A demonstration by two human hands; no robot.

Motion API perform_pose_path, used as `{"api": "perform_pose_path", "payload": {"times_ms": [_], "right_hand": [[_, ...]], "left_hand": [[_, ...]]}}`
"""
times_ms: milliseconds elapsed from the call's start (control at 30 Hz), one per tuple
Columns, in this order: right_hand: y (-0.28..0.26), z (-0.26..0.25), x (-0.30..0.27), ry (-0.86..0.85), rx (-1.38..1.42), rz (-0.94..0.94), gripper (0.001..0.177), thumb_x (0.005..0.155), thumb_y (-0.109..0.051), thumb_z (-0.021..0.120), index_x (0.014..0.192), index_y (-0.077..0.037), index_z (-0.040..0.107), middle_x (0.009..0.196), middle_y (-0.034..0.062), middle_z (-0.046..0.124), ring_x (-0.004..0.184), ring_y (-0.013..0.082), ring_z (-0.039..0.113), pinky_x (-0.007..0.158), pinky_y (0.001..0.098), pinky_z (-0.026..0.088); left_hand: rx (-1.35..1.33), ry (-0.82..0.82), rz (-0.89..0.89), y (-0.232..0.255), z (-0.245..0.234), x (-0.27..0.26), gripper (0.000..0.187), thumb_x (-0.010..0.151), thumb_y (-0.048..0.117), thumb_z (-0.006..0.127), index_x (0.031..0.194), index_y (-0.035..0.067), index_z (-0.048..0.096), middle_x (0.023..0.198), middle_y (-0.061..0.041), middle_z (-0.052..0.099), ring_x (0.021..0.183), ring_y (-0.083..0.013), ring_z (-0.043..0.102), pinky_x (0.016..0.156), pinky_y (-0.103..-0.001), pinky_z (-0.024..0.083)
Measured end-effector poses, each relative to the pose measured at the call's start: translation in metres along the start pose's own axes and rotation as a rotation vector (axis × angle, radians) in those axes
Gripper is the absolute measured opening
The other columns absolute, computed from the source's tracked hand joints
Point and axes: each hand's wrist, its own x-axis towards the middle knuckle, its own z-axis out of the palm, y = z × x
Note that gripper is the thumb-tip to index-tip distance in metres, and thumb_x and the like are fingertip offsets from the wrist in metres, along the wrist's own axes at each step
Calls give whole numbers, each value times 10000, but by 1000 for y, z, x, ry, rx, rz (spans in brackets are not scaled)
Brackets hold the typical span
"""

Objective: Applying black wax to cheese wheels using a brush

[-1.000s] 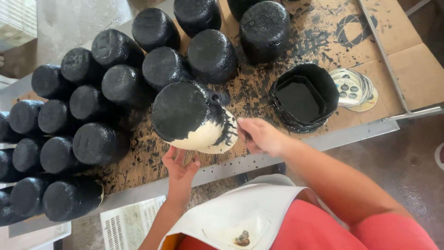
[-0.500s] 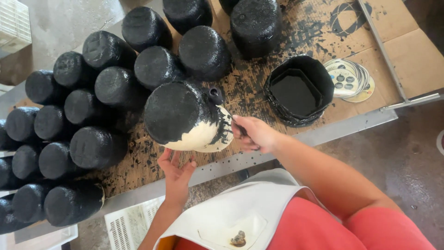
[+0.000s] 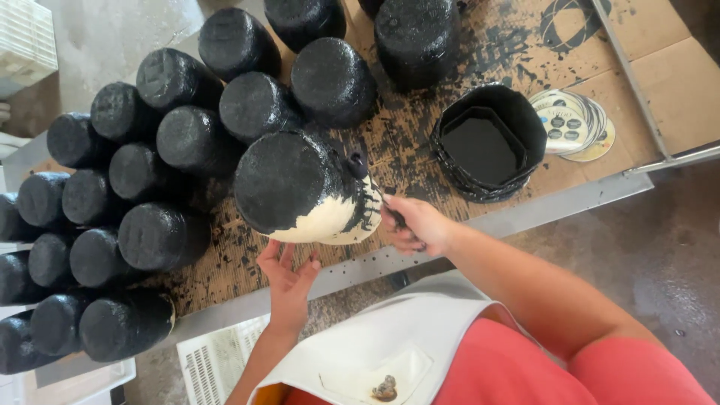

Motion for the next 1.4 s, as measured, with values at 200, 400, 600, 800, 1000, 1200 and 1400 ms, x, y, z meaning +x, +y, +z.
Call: {"api": "perform_pose_path", "payload": {"times_ms": [200,400,600,800,1000,1200,1400], "right_hand": [[24,8,-37,18,9,160,467,1078,-382,382,723,-91,465,442,-28,220,235,106,260,284,274,255],[13,-15,15,-2,28,16,444,1064,-411,428,729,-121,461,464,-39,188,233,109,201,283,275,234],[34,-8,-39,11,-67,121,499,1087,-367,408,734,-31,515,422,5,234,225,120,272,249,260,214],[-17,-17,-47,239,-424,-7,344,1069,-302,509,919,-14,626,572,141,464,374,161,416,246,231,278],[-38,-21,-34,533,-1042,-301,294,1015,-335,615,1250,-197,728,1016,169,757,1012,289,719,921,461,553],[-45,-23,-16,573,-1183,-232,391,1005,-389,621,1294,-145,721,1189,154,742,1204,343,642,1084,475,481],[-57,-12,-24,493,-1468,-305,290,1015,-334,607,1242,-204,735,914,147,789,962,345,730,877,511,583]], "left_hand": [[19,-3,-9,-14,-9,1,837,807,-12,772,1411,214,240,1633,22,98,1539,-320,179,1123,-536,473],[40,-14,-15,-18,-12,0,832,828,-11,753,1426,209,218,1644,3,93,1544,-318,179,1142,-537,451],[-24,18,-2,-9,-3,2,857,812,-4,767,1442,206,224,1640,-12,155,1532,-282,221,1158,-491,442],[-40,106,94,-3,-8,22,652,957,135,661,1445,213,234,1569,-74,199,1487,-335,281,1125,-555,429],[-187,178,-67,-2,13,32,532,1024,379,551,1455,233,276,1556,-36,234,1427,-266,313,1170,-575,266],[-341,183,8,16,44,32,508,1047,402,490,1445,139,317,1485,-101,331,1394,-263,386,1195,-489,317],[-383,226,35,-6,59,35,485,1043,325,476,1404,57,294,1488,-201,332,1374,-343,418,1181,-482,326]]}}
